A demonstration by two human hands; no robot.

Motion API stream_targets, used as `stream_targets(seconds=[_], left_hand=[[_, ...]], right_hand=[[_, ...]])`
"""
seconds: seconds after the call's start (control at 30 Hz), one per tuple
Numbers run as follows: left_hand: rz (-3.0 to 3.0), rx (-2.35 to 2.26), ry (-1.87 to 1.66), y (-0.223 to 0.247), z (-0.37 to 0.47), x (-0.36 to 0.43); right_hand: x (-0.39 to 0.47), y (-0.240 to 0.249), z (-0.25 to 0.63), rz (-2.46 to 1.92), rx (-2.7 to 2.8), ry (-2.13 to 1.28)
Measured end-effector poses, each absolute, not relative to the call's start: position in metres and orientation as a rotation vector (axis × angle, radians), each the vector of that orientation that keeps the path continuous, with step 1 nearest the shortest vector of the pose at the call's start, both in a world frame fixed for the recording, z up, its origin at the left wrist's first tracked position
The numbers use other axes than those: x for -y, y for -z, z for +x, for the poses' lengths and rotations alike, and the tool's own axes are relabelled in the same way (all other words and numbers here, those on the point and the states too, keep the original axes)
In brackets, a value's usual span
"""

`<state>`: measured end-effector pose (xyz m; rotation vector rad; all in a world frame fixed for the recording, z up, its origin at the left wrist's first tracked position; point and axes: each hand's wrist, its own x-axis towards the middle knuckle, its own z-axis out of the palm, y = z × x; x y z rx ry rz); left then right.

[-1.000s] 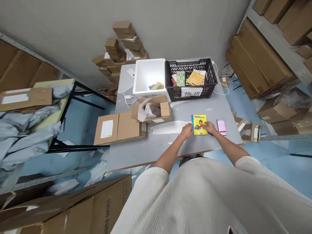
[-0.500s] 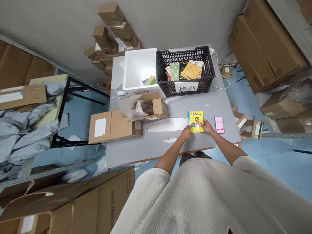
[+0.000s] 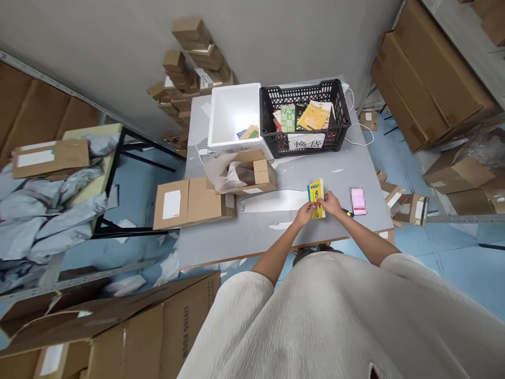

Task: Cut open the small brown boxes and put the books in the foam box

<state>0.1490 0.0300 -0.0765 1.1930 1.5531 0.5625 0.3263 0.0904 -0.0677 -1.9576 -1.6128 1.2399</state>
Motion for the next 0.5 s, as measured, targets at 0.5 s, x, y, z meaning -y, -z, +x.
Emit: stream_targets(seconds=[0.5], left_hand=[[0.969, -1.981, -0.585, 0.097, 0.082, 0.002]], right_hand=[[-0.052, 0.1, 0.299, -1.923, 1.865, -1.45]])
